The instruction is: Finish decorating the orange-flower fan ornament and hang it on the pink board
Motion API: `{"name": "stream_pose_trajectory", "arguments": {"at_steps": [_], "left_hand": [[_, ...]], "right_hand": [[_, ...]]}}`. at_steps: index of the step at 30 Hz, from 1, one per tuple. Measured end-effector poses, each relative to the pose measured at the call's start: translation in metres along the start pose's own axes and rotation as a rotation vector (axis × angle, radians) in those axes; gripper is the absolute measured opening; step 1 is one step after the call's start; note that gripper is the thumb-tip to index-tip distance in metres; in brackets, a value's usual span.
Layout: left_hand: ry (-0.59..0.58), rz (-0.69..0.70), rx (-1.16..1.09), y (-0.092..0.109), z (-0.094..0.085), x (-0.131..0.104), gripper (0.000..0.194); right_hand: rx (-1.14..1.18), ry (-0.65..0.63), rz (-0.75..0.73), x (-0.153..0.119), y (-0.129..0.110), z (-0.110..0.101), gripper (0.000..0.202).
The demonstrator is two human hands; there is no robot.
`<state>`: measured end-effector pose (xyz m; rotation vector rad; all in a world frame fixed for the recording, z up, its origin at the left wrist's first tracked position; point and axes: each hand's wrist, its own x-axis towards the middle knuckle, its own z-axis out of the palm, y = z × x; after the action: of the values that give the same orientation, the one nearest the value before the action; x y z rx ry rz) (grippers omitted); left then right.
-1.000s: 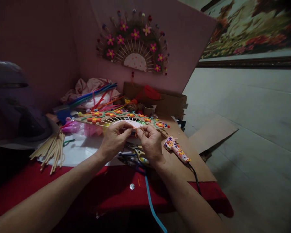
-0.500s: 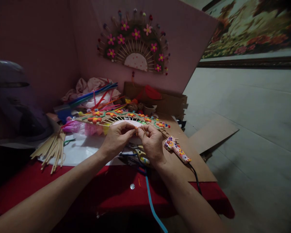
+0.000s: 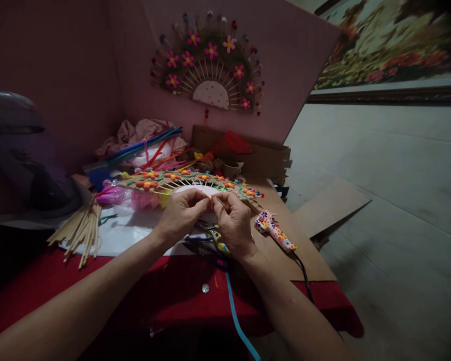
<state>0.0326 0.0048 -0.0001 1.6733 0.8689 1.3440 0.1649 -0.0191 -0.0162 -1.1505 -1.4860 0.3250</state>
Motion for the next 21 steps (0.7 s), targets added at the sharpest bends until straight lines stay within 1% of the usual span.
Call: {"name": "stream_pose_trajectory", "arguments": {"at_steps": [3, 5, 7, 10, 13, 16, 18, 21], "left_hand": [[0.030, -0.098, -0.069, 0.007, 0.000, -0.001, 0.018], [0.043, -0.162, -0.128, 0.012, 0.000, -0.002, 0.018], [0.056, -0.190, -0.165, 0.014, 0.001, -0.002, 0.018], [0.066, -0.178, -0.155, 0.014, 0.001, -0.002, 0.017], [0.062, -0.128, -0.128, 0.011, 0.001, -0.002, 0.015], [0.053, -0.082, -0.108, 0.010, 0.002, -0.003, 0.013], [0.050, -0.082, -0.108, 0.011, 0.002, -0.003, 0.013], [0.074, -0.131, -0.140, 0.013, 0.002, -0.003, 0.015]], "right_hand": [[0.023, 0.032, 0.026, 0.000, -0.002, -0.001, 0.018], [0.048, 0.015, 0.048, -0.001, -0.004, -0.001, 0.020], [0.061, -0.028, 0.068, -0.002, -0.005, -0.001, 0.023], [0.110, -0.052, 0.090, -0.002, -0.005, 0.001, 0.022], [0.181, -0.041, 0.104, -0.001, -0.004, 0.001, 0.021], [0.188, -0.032, 0.117, 0.001, -0.003, 0.002, 0.020], [0.190, -0.026, 0.124, 0.001, -0.004, 0.001, 0.019], [0.225, -0.025, 0.157, 0.001, -0.007, 0.001, 0.019]]}}
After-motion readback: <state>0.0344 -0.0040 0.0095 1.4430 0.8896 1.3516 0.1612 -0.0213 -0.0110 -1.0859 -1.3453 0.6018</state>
